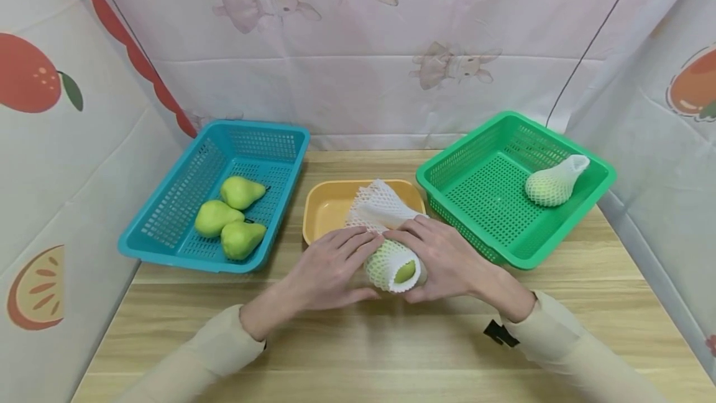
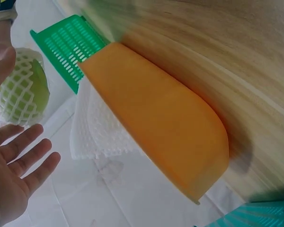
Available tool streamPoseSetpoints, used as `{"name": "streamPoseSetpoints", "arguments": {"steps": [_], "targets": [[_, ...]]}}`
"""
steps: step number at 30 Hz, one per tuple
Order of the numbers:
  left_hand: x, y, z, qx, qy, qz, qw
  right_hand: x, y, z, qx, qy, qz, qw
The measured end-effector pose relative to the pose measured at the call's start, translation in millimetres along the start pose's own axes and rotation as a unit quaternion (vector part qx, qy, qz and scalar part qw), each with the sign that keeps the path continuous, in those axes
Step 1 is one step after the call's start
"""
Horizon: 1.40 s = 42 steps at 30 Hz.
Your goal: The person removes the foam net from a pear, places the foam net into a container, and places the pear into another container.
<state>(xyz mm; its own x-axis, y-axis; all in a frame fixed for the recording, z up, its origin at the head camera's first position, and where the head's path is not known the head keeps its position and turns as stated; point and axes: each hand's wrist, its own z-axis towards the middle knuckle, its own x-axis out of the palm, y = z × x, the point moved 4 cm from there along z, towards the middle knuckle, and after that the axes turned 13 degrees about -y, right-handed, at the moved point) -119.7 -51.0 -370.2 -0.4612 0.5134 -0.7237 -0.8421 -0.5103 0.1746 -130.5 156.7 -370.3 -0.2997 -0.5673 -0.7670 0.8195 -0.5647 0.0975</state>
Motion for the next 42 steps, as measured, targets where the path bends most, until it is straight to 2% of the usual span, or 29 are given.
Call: {"name": "streamPoseSetpoints", "arguments": {"steps": [15,26,36,42], "targets": [[2.9,-2.8,0.8,-0.006,-0.029,0.002,0.9996,-0.6,4.1,4.7,-0.013,-0.016,-0.003,1.000],[4.6,-2.7,0.3,-0.003,-0.048,0.001,0.9988,-0.6,2.6,1.7,-0.010,-0.038,0.017,0.999],[5.3,-3.9,1.4,-0.018,-0.121,-0.032,0.9919,-1.6,2.0,-1.0,0.007,-0.072,0.076,0.995],[5.2,-2.8,1.3,-0.025,-0.144,-0.036,0.9886,-0.2,2.9,-1.5,0.011,-0.097,0.111,0.989]]}}
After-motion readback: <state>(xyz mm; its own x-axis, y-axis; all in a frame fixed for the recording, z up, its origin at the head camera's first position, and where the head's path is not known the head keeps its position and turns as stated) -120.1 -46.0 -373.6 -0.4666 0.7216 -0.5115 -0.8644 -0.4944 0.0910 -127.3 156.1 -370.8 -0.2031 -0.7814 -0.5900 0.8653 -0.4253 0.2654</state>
